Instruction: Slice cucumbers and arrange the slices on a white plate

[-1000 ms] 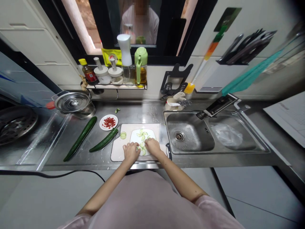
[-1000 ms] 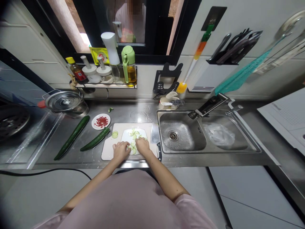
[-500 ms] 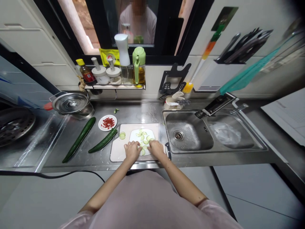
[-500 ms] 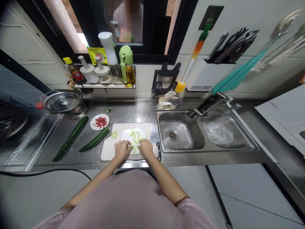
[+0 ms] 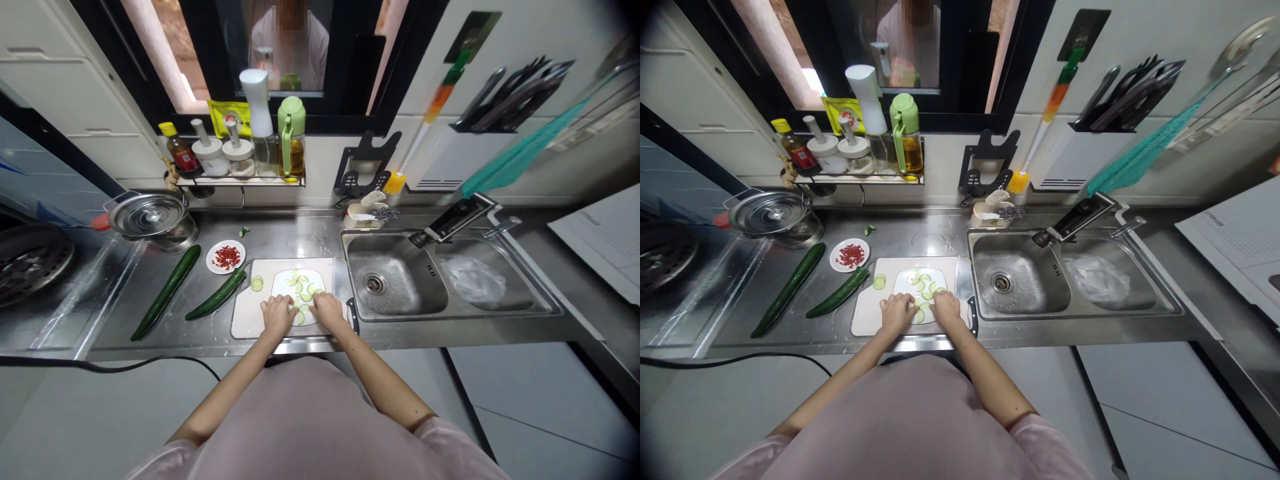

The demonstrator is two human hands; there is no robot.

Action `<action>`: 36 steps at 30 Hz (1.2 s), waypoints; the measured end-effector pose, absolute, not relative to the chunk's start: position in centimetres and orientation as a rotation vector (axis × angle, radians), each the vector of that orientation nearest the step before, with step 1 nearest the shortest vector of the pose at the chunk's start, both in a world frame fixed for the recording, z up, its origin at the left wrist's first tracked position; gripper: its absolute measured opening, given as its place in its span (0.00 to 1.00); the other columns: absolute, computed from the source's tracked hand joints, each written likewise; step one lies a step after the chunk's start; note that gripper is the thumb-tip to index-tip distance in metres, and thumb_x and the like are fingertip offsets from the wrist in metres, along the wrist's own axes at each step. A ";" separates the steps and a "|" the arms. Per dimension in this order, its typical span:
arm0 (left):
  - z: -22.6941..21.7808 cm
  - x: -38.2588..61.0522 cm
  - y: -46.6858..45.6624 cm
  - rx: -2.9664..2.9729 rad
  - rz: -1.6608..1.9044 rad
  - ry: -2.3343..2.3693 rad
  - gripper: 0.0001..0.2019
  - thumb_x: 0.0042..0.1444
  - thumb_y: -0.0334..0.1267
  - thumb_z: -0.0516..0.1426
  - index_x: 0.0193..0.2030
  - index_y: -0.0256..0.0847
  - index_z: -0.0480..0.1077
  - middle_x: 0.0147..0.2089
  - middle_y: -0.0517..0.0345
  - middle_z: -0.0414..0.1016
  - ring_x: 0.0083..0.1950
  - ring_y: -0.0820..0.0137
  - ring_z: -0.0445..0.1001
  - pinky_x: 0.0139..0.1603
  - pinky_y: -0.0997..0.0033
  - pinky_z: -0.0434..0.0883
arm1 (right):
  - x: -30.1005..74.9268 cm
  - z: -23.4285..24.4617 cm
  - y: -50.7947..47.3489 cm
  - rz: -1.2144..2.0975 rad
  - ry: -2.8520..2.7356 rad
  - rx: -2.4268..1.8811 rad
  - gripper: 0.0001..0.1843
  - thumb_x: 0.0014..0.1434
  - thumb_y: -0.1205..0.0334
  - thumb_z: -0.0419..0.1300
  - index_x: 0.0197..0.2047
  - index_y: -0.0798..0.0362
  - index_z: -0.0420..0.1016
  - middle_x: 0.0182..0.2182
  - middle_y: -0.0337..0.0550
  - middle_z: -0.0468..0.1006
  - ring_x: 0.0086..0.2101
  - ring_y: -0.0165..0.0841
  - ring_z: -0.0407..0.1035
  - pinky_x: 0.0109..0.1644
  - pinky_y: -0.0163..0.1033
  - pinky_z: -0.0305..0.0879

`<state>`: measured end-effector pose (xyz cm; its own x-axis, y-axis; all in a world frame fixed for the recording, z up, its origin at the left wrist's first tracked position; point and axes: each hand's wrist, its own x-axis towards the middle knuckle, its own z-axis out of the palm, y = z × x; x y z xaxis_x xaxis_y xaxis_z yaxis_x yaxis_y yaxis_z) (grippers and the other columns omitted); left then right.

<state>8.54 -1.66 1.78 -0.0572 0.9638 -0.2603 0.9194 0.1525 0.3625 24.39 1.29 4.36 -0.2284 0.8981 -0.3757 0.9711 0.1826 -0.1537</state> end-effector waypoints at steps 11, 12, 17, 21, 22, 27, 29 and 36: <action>3.1 6.8 -1.5 1.667 0.342 2.061 0.10 0.58 0.42 0.53 0.44 0.46 0.73 0.44 0.53 0.75 0.49 0.59 0.67 0.50 0.59 0.53 | 29.6 5.1 3.0 -0.688 2.179 2.358 0.14 0.62 0.53 0.53 0.39 0.51 0.74 0.33 0.42 0.77 0.33 0.31 0.67 0.32 0.33 0.49; 3.2 6.5 -1.5 1.642 0.374 2.068 0.11 0.59 0.41 0.52 0.44 0.46 0.73 0.44 0.53 0.76 0.49 0.59 0.67 0.50 0.59 0.53 | 30.1 5.0 2.9 -0.701 2.175 2.383 0.13 0.61 0.53 0.53 0.39 0.51 0.74 0.32 0.41 0.77 0.32 0.31 0.67 0.31 0.33 0.49; 3.4 5.9 -1.7 1.548 0.455 2.089 0.12 0.59 0.38 0.51 0.46 0.47 0.73 0.40 0.55 0.78 0.48 0.60 0.69 0.51 0.59 0.53 | 30.8 4.0 1.8 -0.794 2.189 2.419 0.12 0.60 0.54 0.54 0.37 0.51 0.75 0.26 0.39 0.74 0.29 0.29 0.64 0.31 0.32 0.48; 3.4 6.1 -1.9 1.529 0.491 2.078 0.12 0.60 0.39 0.50 0.45 0.48 0.73 0.37 0.56 0.79 0.47 0.61 0.70 0.50 0.60 0.53 | 30.5 3.1 1.2 -0.881 2.200 2.440 0.14 0.59 0.54 0.53 0.36 0.52 0.76 0.23 0.39 0.73 0.27 0.30 0.64 0.30 0.32 0.49; 3.4 6.1 -2.0 1.523 0.504 2.081 0.12 0.60 0.39 0.50 0.44 0.48 0.74 0.38 0.57 0.79 0.47 0.61 0.70 0.50 0.61 0.53 | 30.5 3.0 1.1 -0.894 2.210 2.443 0.14 0.59 0.54 0.53 0.36 0.52 0.76 0.23 0.39 0.72 0.26 0.30 0.64 0.30 0.32 0.49; 3.0 5.3 -2.1 1.499 0.540 2.135 0.11 0.60 0.40 0.51 0.44 0.48 0.74 0.40 0.57 0.79 0.47 0.63 0.71 0.50 0.62 0.53 | 30.6 2.9 1.4 -0.919 2.290 2.426 0.16 0.58 0.53 0.51 0.35 0.52 0.76 0.22 0.39 0.72 0.25 0.31 0.64 0.30 0.33 0.51; 2.7 4.6 -2.2 1.479 0.518 2.180 0.12 0.61 0.41 0.51 0.44 0.47 0.74 0.38 0.56 0.79 0.47 0.62 0.71 0.51 0.62 0.53 | 30.6 2.9 1.6 -0.930 2.313 2.409 0.17 0.58 0.52 0.50 0.35 0.52 0.75 0.22 0.39 0.72 0.25 0.32 0.64 0.29 0.33 0.51; 1.9 1.5 -2.1 1.384 0.435 2.398 0.14 0.60 0.39 0.50 0.49 0.45 0.72 0.46 0.50 0.76 0.50 0.58 0.70 0.51 0.60 0.58 | 29.4 3.3 2.0 -0.949 2.383 2.318 0.17 0.59 0.50 0.48 0.35 0.51 0.74 0.23 0.40 0.73 0.26 0.33 0.66 0.30 0.33 0.53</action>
